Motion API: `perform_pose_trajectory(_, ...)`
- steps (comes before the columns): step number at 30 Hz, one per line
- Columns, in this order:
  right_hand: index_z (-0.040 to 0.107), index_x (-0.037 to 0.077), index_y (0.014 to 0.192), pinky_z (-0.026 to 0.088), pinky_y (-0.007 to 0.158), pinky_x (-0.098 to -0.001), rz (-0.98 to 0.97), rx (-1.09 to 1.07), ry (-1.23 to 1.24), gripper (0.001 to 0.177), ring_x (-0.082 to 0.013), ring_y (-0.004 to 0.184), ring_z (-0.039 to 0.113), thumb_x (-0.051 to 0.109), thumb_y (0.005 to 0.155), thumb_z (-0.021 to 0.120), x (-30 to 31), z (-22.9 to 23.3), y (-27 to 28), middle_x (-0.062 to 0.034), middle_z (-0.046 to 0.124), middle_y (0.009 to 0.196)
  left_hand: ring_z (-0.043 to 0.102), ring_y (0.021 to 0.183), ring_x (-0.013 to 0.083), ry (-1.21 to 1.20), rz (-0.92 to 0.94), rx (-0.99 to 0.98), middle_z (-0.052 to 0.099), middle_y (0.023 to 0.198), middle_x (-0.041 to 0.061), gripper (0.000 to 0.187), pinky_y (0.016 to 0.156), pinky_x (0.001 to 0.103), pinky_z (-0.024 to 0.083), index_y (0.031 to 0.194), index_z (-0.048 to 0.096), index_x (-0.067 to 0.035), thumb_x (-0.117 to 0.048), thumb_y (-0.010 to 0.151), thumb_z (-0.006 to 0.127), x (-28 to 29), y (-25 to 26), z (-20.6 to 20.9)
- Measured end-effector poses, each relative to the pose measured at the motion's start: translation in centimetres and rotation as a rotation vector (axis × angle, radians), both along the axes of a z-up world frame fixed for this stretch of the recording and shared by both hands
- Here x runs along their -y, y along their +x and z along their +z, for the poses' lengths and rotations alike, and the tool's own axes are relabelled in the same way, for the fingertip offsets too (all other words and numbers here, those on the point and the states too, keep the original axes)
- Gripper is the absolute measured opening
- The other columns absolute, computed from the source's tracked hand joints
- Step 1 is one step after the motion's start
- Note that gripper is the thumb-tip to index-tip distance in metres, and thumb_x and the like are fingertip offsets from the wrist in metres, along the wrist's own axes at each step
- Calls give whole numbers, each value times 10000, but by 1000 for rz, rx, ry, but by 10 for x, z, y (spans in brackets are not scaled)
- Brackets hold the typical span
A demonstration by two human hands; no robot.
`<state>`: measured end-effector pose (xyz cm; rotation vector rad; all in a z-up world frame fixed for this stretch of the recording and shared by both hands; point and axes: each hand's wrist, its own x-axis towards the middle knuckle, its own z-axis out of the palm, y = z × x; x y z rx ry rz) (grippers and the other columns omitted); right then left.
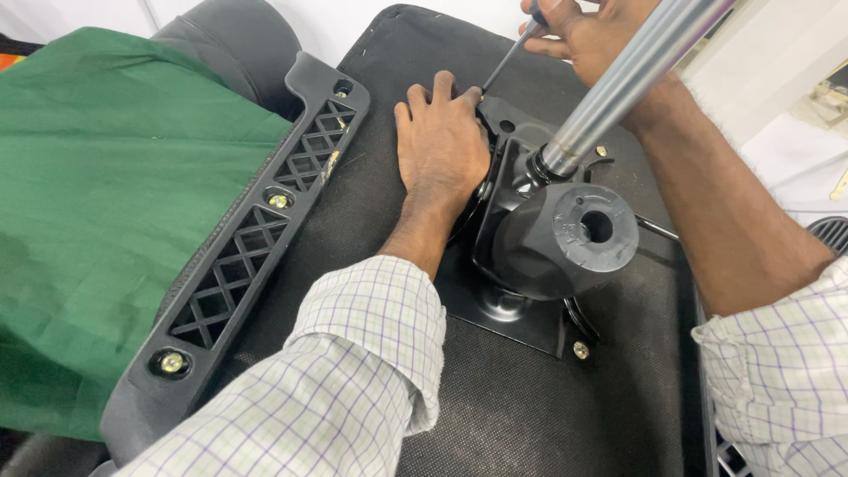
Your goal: The person uses a screwdriver to tighten screws on the underside of an overturned chair, securing the central gas-lift mechanism and side rails to the seat base. The person works methodically around the base, tightening multiple fasteners.
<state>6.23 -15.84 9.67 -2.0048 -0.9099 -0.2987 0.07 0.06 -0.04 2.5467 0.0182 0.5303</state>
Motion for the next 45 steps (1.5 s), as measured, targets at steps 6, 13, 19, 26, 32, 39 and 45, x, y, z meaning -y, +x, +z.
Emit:
perform_pose_trajectory(6,583,-53,1312,636,934,-379,79,62,60,251,-289,1200,718,114,1125,606,-6,-2,0,-178,651,1245,478,1213,278,-18,7,36,528,1331,59,436,1025,469,374,1355,619,-162,-224,923,616,0,-3,1)
perform_pose_trajectory(13,663,-50,1280,653,809,-304,-44,116,12,329,-251,980,795,205,1109,781,-10,-3,13,-149,714,1169,434,1351,258,-22,-73,204,452,1528,70,657,1076,491,317,1493,408,-164,-237,891,661,-1,-2,-4)
perform_pose_trajectory(19,673,-49,1263,710,786,-284,-38,42,98,418,-244,957,794,283,1061,828,-15,-4,24,-173,721,1160,386,1470,194,2,-169,166,421,1609,48,591,1137,485,283,1505,431,-194,-184,934,585,-1,2,-8)
perform_pose_trajectory(26,630,24,1271,642,933,-357,-59,-58,103,379,-245,1192,691,273,1001,727,-17,1,16,-116,685,1249,435,1418,88,83,-154,21,473,1542,-28,493,1180,485,243,1457,511,-168,-181,965,502,-2,4,-4)
perform_pose_trajectory(32,624,37,1299,570,1080,-360,175,-191,-5,304,-247,1282,652,219,1056,644,-15,17,19,-95,654,1314,444,1369,100,71,-160,-33,540,1411,-28,468,1176,470,232,1431,524,-167,-230,967,505,0,4,-2)
perform_pose_trajectory(39,705,25,1137,552,855,-317,-277,40,-220,368,-256,959,705,315,941,820,-12,14,3,-114,719,1002,393,1427,103,109,-156,-31,487,1511,-10,474,1186,463,226,1453,509,-173,-245,986,478,0,5,-7)
perform_pose_trajectory(45,691,-17,1149,637,736,-287,-248,-27,-41,489,-237,920,765,397,946,853,-12,-2,19,-166,748,1022,363,1447,120,127,-159,-26,447,1551,9,520,1178,466,214,1504,436,-180,-228,987,437,0,8,-9)
